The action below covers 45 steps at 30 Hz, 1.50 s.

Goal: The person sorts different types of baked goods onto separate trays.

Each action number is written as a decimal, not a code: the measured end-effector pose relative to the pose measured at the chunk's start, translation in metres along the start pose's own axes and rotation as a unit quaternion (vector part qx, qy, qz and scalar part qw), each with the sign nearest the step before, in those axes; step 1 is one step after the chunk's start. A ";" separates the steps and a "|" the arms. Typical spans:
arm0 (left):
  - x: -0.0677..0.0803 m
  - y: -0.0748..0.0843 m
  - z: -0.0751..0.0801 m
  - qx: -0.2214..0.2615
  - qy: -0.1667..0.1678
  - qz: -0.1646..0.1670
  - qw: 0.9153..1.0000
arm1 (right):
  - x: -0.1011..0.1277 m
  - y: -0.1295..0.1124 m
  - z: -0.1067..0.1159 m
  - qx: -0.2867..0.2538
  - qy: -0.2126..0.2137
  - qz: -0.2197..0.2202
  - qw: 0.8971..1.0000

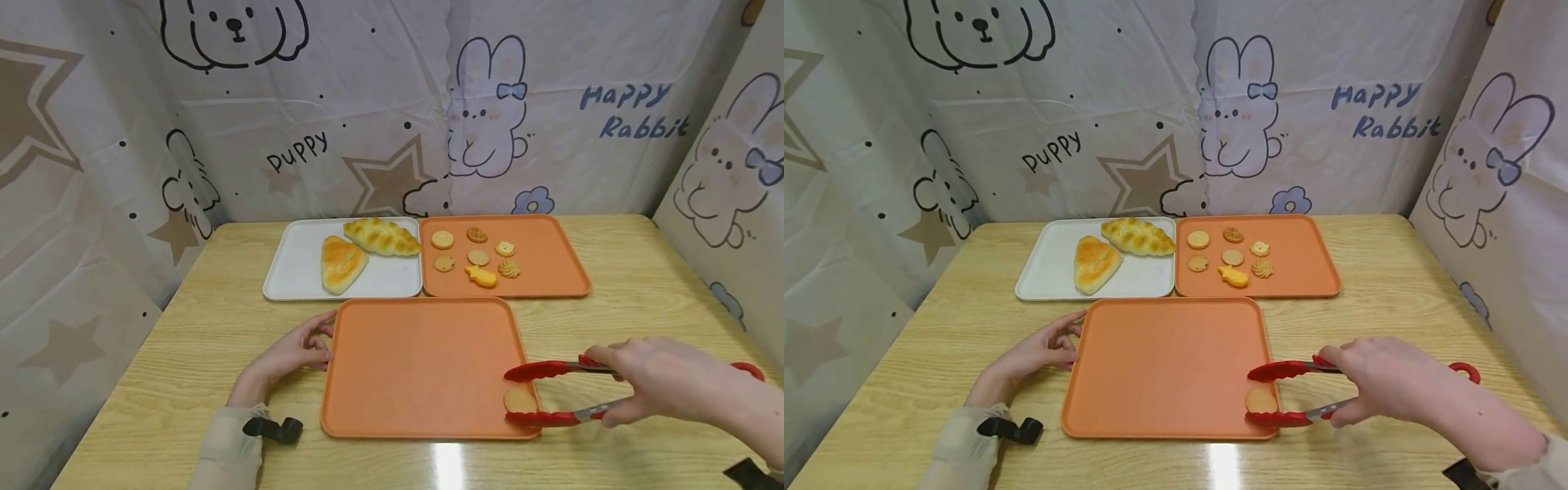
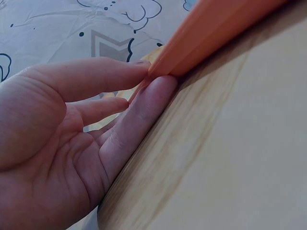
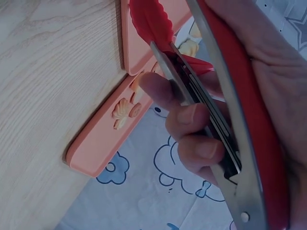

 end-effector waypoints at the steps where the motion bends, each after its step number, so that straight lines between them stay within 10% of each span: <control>1: 0.000 0.000 0.000 0.000 0.000 0.000 1.000 | 0.000 -0.001 0.000 0.001 0.006 0.004 1.000; 45: 0.000 -0.002 0.002 0.002 0.002 -0.002 1.000 | -0.034 0.047 0.024 0.037 0.120 -0.037 0.991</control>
Point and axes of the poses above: each hand's wrist, its own x-axis away from the middle knuckle, its own z-axis out of the back of the hand, y = z × x, the point moved 6 cm from there along -x, towards the middle knuckle, and after that the axes turned 11 degrees about x, right-handed, at the moved point
